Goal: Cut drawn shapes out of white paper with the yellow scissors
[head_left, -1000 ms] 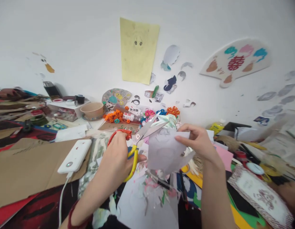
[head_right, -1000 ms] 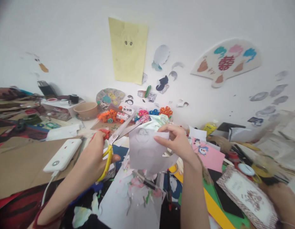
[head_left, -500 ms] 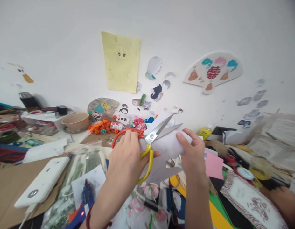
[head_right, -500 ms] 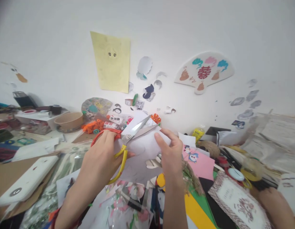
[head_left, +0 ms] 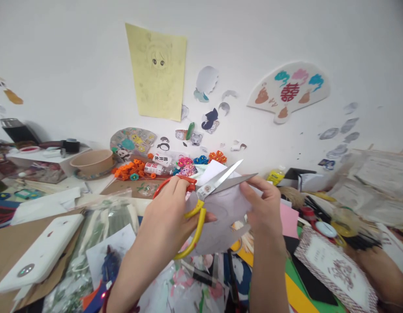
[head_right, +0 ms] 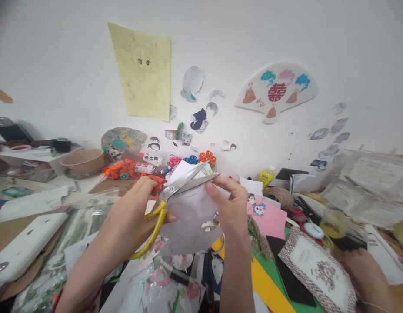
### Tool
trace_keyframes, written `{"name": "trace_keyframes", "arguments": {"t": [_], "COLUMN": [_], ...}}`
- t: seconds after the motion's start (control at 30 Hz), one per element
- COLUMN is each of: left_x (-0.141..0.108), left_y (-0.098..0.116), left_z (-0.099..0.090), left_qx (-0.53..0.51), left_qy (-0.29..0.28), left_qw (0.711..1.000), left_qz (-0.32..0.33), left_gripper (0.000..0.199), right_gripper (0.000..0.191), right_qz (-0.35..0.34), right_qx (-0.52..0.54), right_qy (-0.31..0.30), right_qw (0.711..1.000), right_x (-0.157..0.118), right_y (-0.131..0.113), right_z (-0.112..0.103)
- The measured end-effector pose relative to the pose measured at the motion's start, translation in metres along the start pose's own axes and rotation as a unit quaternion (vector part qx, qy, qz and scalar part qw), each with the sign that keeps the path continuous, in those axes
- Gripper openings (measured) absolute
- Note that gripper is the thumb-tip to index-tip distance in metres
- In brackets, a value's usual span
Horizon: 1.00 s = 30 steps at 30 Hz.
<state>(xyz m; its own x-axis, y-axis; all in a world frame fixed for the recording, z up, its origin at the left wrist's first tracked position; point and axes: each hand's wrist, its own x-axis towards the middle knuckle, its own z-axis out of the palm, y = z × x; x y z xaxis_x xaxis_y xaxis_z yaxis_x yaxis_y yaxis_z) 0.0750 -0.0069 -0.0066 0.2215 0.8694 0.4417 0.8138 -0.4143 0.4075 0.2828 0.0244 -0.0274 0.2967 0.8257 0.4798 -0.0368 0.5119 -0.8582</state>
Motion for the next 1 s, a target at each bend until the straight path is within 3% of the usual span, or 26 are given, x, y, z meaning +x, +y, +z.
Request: {"name": "trace_keyframes", "arguments": {"t": [0.23,0.6,0.8,1.0], "left_x": [0.001,-0.003,-0.002,-0.003], "left_y": [-0.003,-0.005,-0.005,-0.004], "left_z": [-0.002,-0.003,-0.003,-0.007], "left_qx": [-0.065,-0.056,-0.068,-0.065], "left_qy": [-0.024,0.02,0.018,0.015], "left_qw": [0.997,0.995,0.995,0.997], "left_qz": [0.025,0.076,0.07,0.048], "left_gripper": [0.03,0.032,0.031,0.027], "right_gripper": [0.013,0.008,0.013,0.016], "right_qz": [-0.019,-0.065,-0.093,-0.131], "right_qx": [0.006,-0.021,-0.023,-0.064], "right_qy": [0.002,-0.034,-0.057,-0.028], "right_qw": [1.0,0.997,0.994,0.989], "right_x": [-0.003,-0.005,-0.004,-0.006], "right_y": [-0.002,-0.009,-0.009,-0.009], "right_z": [-0.002,-0.005,-0.004,-0.004]}}
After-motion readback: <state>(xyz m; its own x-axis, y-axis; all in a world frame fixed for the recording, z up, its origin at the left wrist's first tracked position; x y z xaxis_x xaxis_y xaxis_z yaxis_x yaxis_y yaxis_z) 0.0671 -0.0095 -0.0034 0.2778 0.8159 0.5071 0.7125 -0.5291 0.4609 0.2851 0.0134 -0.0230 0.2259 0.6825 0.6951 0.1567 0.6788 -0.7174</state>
